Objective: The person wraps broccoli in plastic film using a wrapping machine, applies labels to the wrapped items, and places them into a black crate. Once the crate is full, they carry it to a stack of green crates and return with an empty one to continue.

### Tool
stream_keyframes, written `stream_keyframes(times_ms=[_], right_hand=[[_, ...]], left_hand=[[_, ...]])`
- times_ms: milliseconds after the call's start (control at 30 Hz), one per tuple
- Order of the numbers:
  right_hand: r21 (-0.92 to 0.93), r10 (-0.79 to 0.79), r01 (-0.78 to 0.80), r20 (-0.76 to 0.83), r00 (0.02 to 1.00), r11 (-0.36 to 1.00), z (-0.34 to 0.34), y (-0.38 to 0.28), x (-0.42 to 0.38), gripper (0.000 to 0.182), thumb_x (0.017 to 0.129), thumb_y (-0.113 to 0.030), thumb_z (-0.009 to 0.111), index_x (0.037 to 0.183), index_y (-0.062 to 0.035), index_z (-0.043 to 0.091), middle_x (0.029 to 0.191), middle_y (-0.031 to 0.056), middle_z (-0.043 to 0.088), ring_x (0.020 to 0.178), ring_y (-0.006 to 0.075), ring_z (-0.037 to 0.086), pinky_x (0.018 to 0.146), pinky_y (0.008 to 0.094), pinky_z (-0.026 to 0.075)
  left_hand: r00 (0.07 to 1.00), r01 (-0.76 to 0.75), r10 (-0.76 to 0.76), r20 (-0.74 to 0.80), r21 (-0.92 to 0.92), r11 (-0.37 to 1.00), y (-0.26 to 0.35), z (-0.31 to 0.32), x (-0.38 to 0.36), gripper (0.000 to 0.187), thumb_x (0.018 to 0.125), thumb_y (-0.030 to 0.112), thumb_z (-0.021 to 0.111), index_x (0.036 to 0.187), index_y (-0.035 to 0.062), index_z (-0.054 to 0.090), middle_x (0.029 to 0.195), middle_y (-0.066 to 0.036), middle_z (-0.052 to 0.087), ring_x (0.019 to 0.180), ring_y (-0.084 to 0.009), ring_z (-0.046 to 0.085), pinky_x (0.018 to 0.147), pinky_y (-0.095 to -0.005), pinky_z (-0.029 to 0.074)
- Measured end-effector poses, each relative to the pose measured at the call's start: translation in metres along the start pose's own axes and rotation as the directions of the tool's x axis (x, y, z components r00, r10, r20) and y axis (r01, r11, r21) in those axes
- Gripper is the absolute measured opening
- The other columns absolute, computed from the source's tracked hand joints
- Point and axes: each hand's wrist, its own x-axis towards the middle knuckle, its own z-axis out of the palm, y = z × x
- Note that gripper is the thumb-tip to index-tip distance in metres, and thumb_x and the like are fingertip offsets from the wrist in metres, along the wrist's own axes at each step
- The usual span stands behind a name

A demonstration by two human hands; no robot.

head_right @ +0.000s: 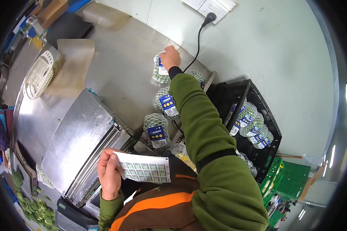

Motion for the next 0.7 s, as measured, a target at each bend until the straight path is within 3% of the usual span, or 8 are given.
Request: stream_keyframes(times_ms=[133, 267, 367, 400, 433, 500, 667, 700], right_hand=[[-0.027, -0.235, 0.235, 0.003, 0.972, 0.972, -0.005, 0.004, -0.006, 0.036, 0.078, -0.018, 0.075, 0.111, -0.0106, 0.063, 0.083, 0.0018, 0.070, 0.086, 0.0248, 0.068, 0.081, 0.0393, 0.053], [-0.288, -0.389, 0.328, -0.191, 0.901, 0.900, -0.015, -0.001, -0.014, 0.078, 0.065, -0.032, 0.086, 0.129, -0.0036, 0.051, 0.119, 0.0210, 0.056, 0.107, 0.0365, 0.057, 0.090, 0.0441, 0.048], [-0.270, -0.384, 0.346, -0.101, 0.918, 0.898, -0.032, -0.038, -0.040, 0.075, 0.070, -0.033, 0.085, 0.130, -0.0026, 0.051, 0.122, 0.0165, 0.057, 0.106, 0.0321, 0.059, 0.088, 0.0406, 0.049], [0.108, -0.334, 0.316, 0.315, 0.889, 0.943, -0.049, -0.060, -0.059, 0.066, 0.076, -0.031, 0.081, 0.128, -0.0034, 0.051, 0.124, 0.0146, 0.056, 0.110, 0.0273, 0.058, 0.089, 0.0374, 0.049], [0.410, -0.369, 0.096, 0.663, 0.651, 0.907, -0.069, -0.075, -0.083, 0.057, 0.083, -0.028, 0.077, 0.127, -0.0043, 0.051, 0.127, 0.0128, 0.056, 0.114, 0.0224, 0.057, 0.090, 0.0342, 0.049], [0.693, -0.623, -0.119, 0.699, 0.352, 0.711, -0.107, -0.089, -0.158, 0.046, 0.089, -0.020, 0.072, 0.127, -0.0018, 0.054, 0.118, 0.0091, 0.063, 0.106, 0.0175, 0.062, 0.088, 0.0310, 0.049], [0.658, -0.618, 0.065, 0.663, 0.423, 0.750, -0.150, -0.094, -0.257, 0.029, 0.086, 0.000, 0.071, 0.112, 0.0010, 0.060, 0.096, 0.0032, 0.066, 0.089, 0.0094, 0.063, 0.080, 0.0253, 0.052], [0.628, -0.528, -0.104, 0.722, 0.447, 0.771, -0.154, -0.092, -0.262, 0.025, 0.086, -0.001, 0.072, 0.108, 0.0011, 0.060, 0.095, 0.0030, 0.065, 0.086, 0.0079, 0.063, 0.075, 0.0234, 0.052]], left_hand=[[0.997, -0.020, 0.016, -0.077, -0.044, 0.999, -0.001, -0.005, 0.003, 0.011, 0.100, 0.011, 0.050, 0.103, 0.0024, 0.057, 0.093, -0.002, 0.062, 0.083, -0.0061, 0.053, 0.076, -0.0217, 0.042], [0.945, -0.142, 0.101, -0.310, -0.113, 0.983, -0.006, -0.004, 0.013, 0.009, 0.100, 0.011, 0.051, 0.100, 0.0049, 0.057, 0.078, 0.007, 0.049, 0.063, -0.0006, 0.035, 0.056, -0.0181, 0.026], [0.919, -0.216, 0.164, -0.360, -0.109, 0.970, -0.009, -0.013, 0.018, 0.010, 0.101, 0.012, 0.052, 0.103, 0.0041, 0.057, 0.091, 0.002, 0.058, 0.084, -0.0055, 0.053, 0.077, -0.0217, 0.042], [0.896, -0.267, 0.209, -0.393, -0.099, 0.959, -0.010, -0.011, 0.022, 0.010, 0.102, 0.013, 0.053, 0.102, 0.0043, 0.057, 0.090, 0.002, 0.058, 0.082, -0.0049, 0.052, 0.076, -0.0214, 0.042], [0.876, -0.265, 0.236, -0.421, -0.011, 0.964, -0.004, -0.007, 0.023, 0.012, 0.102, 0.016, 0.054, 0.097, 0.0053, 0.057, 0.087, 0.003, 0.057, 0.078, -0.0035, 0.049, 0.072, -0.0206, 0.041], [0.859, -0.285, 0.287, -0.424, 0.071, 0.956, -0.006, -0.008, 0.024, 0.014, 0.103, 0.017, 0.053, 0.095, 0.0058, 0.056, 0.086, 0.003, 0.056, 0.078, -0.0032, 0.048, 0.071, -0.0206, 0.040], [0.872, -0.269, 0.322, -0.368, 0.189, 0.944, -0.007, -0.002, 0.019, 0.020, 0.103, 0.024, 0.055, 0.093, 0.0063, 0.058, 0.088, 0.001, 0.059, 0.080, -0.0036, 0.049, 0.073, -0.0201, 0.041], [0.876, -0.270, 0.324, -0.358, 0.193, 0.943, -0.004, 0.004, 0.016, 0.020, 0.103, 0.024, 0.055, 0.093, 0.0063, 0.058, 0.088, 0.001, 0.059, 0.080, -0.0036, 0.049, 0.073, -0.0201, 0.041]])
